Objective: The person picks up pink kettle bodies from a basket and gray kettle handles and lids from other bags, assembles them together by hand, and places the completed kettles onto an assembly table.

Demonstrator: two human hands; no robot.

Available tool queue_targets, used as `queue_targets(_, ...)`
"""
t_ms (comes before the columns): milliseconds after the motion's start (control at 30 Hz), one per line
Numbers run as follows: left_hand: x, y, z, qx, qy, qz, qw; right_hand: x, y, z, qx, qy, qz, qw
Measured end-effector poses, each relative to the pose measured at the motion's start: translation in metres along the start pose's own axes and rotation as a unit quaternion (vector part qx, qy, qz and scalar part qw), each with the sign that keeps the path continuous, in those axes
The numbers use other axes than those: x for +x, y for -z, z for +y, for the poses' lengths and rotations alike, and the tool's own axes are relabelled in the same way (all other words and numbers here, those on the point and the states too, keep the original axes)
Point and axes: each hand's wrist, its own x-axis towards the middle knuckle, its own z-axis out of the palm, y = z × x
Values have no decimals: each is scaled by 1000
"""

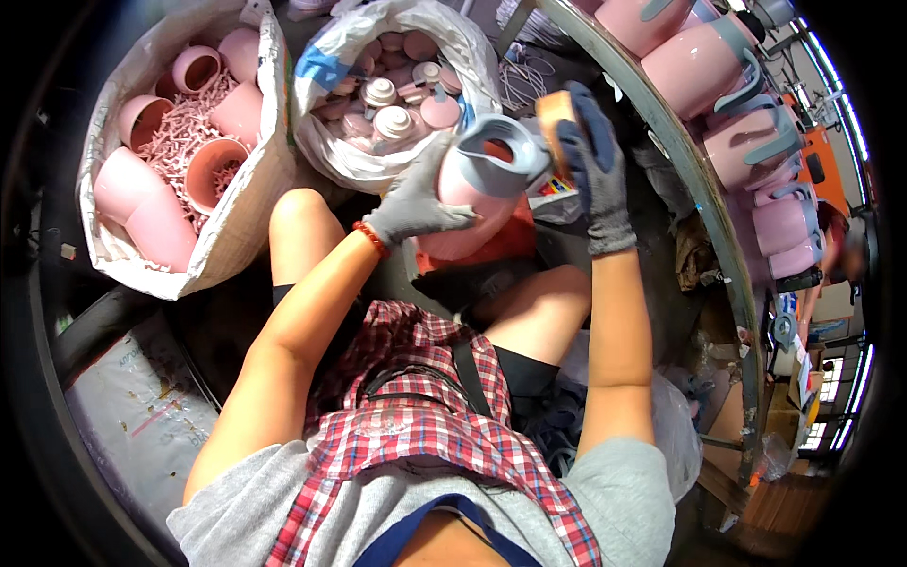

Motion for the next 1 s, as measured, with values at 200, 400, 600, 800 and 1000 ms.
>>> queue_targets(200, -30, 54, 5, -226, 165, 84, 956, -50, -37, 106, -176, -65, 49, 981)
queue_targets(400, -43, 69, -19, -348, 166, 241, 891, -84, -98, 122, -390, 40, -76, 917)
queue_targets(600, 34, 66, 19, -387, 143, 298, 861, -50, -84, 95, 323, -147, -37, 934)
queue_targets(800, 85, 26, -42, -229, 217, 100, 944, -30, -58, 114, 632, -208, 177, 725)
queue_targets(1000, 85, 29, -180, 339, 138, 11, 930, -18, -28, 133, 559, -214, 344, 724)
